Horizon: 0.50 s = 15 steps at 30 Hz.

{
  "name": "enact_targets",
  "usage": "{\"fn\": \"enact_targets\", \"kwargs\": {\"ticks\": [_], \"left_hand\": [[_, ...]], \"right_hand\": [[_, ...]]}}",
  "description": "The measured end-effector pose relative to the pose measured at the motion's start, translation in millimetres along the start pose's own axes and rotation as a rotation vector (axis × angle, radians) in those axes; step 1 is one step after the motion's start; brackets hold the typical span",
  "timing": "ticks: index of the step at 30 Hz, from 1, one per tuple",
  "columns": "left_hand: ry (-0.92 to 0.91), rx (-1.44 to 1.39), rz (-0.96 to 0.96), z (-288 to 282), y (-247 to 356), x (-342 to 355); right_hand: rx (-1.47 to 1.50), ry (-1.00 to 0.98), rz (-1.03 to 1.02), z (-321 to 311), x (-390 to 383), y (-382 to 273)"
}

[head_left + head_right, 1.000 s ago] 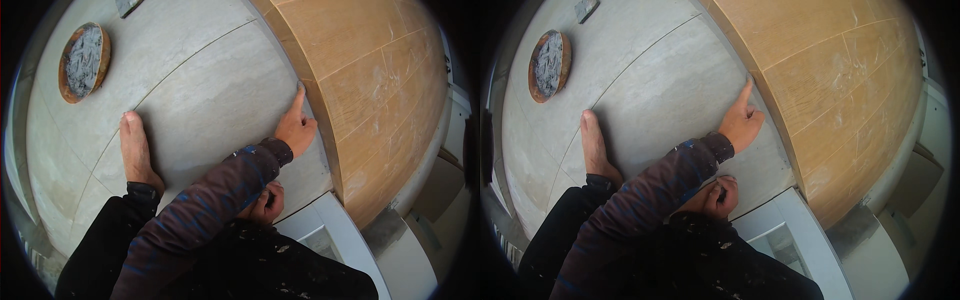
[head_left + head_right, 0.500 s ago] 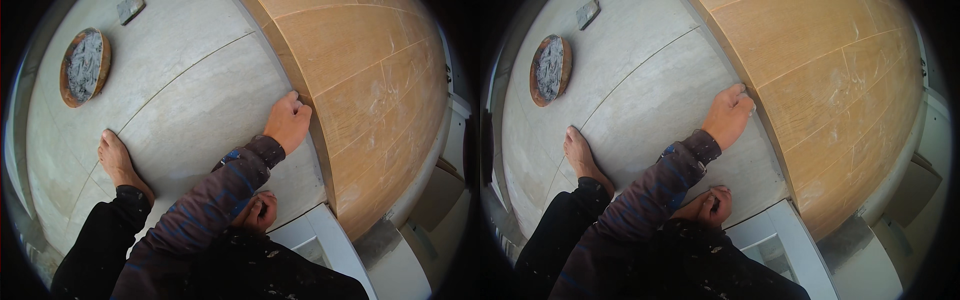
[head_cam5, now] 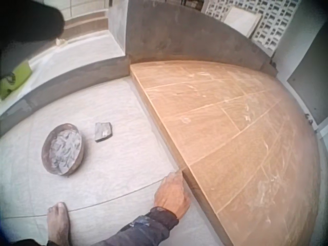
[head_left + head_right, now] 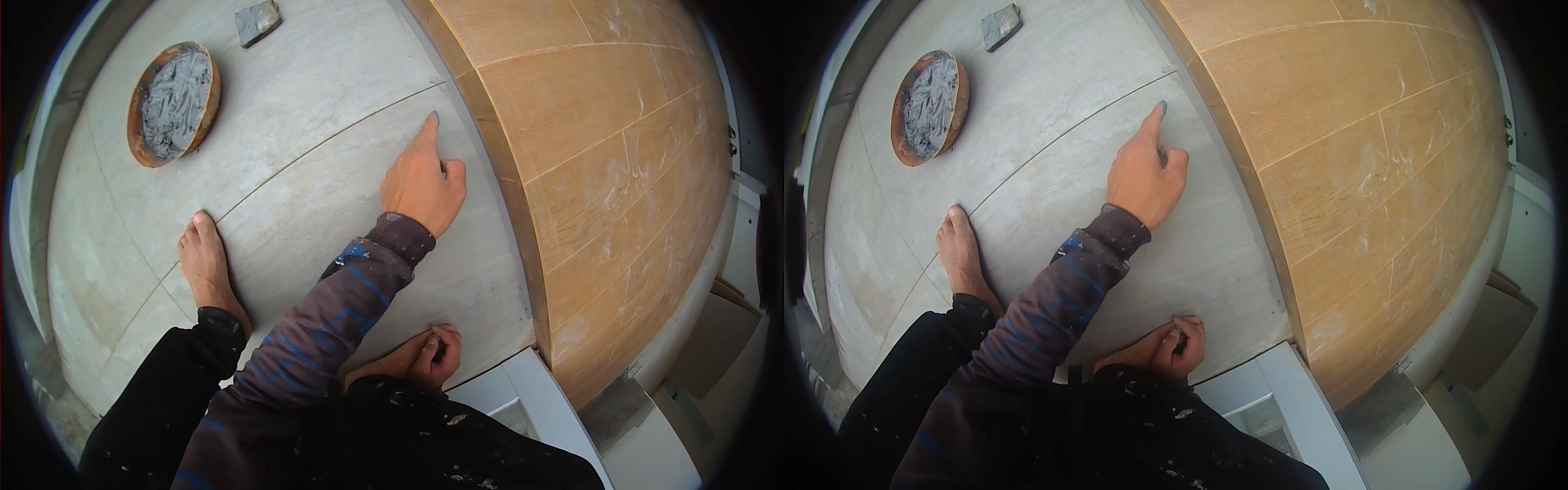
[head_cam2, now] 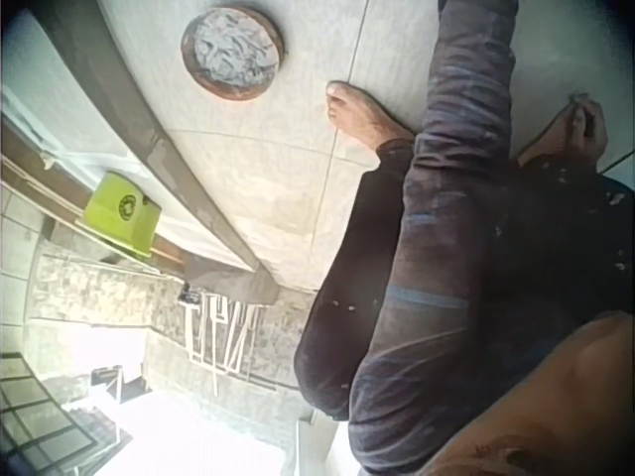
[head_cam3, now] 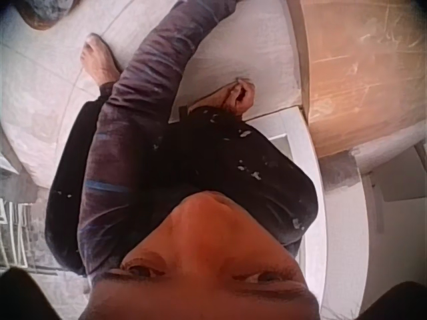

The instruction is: The person applies grout along tile edges by hand, then holds a bowl of grout and presses grout into the floor tile joints using a small applicator.

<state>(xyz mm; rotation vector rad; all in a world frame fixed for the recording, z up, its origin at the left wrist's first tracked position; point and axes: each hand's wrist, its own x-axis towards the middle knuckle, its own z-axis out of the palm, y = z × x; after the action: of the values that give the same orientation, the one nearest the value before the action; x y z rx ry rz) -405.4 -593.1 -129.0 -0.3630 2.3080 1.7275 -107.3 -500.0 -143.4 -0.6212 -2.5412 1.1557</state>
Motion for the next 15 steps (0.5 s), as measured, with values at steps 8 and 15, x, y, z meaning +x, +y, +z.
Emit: {"fn": "enact_targets", "kwargs": {"ticks": [8,15], "left_hand": [[0.026,0.362,0.259,-1.9,11.5,66.2],[0.087,0.284,0.276,-3.4,4.7,70.3]], "right_hand": [[0.050,-0.040,0.021,2.1,-4.8,-8.1],[0.052,-0.039,-0.006,13.0,2.9,-16.6]]}}
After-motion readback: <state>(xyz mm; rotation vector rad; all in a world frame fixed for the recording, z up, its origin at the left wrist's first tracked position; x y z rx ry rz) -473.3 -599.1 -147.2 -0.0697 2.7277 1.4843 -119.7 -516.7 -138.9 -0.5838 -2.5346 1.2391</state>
